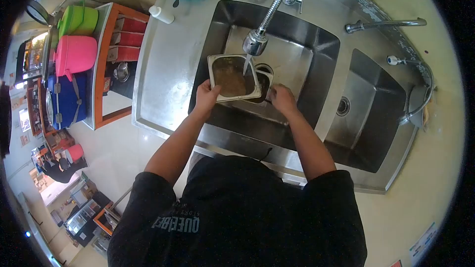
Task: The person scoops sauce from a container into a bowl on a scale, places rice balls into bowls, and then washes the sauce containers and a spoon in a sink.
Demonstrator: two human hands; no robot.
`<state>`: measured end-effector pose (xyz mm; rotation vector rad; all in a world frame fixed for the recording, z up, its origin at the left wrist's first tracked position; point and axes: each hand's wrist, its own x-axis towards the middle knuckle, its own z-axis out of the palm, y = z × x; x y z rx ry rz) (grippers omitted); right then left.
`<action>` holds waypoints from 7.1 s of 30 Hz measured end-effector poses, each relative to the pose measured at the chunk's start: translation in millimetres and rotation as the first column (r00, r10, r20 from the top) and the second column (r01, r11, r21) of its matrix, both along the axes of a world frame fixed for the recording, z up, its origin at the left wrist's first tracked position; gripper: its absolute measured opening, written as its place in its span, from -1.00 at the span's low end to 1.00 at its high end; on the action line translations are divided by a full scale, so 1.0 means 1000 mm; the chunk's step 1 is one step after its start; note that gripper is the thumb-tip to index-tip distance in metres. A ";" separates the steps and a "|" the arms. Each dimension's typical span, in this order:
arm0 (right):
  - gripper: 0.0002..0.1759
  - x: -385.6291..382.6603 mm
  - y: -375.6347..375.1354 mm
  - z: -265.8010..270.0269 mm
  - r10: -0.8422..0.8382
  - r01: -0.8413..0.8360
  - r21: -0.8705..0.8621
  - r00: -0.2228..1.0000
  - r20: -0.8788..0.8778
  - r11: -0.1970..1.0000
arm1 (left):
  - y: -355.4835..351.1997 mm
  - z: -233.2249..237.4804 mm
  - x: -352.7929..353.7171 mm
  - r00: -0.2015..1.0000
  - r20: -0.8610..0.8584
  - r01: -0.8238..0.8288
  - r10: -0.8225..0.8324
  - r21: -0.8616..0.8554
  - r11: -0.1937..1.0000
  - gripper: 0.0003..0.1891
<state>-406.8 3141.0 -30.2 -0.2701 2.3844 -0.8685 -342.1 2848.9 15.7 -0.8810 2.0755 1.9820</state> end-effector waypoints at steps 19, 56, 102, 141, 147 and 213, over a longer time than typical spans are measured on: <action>-0.78 -0.005 -0.049 0.062 0.015 0.042 0.103 0.866 -0.500 0.994 | 0.090 0.019 -0.117 0.989 0.006 0.121 -0.146 0.528 0.841 -0.85; -0.56 -0.060 -0.130 0.121 -0.154 0.798 -0.368 0.488 0.859 0.478 | 0.011 -0.005 -0.011 0.982 0.189 -0.173 -0.006 0.911 0.375 -0.21; -0.43 -0.223 -0.152 0.115 0.147 -0.459 -0.264 0.683 -0.715 0.848 | 0.041 0.003 -0.024 0.944 0.329 -0.123 -0.027 0.428 0.896 -0.22; -0.79 -0.086 -0.110 0.058 0.781 -0.774 -0.104 0.615 0.111 0.625 | 0.039 -0.020 -0.025 0.980 0.196 0.006 0.024 -0.150 0.989 -0.19; -0.80 -0.091 -0.080 0.084 0.586 -0.518 0.293 0.601 -0.543 0.804 | 0.034 -0.038 -0.027 0.978 0.207 -0.067 0.011 0.262 0.963 -0.17; -0.87 -0.043 -0.129 0.077 0.176 -0.385 -0.225 0.769 -0.614 0.895 | 0.034 -0.046 0.001 0.911 0.307 0.354 -0.276 -0.239 0.904 -0.12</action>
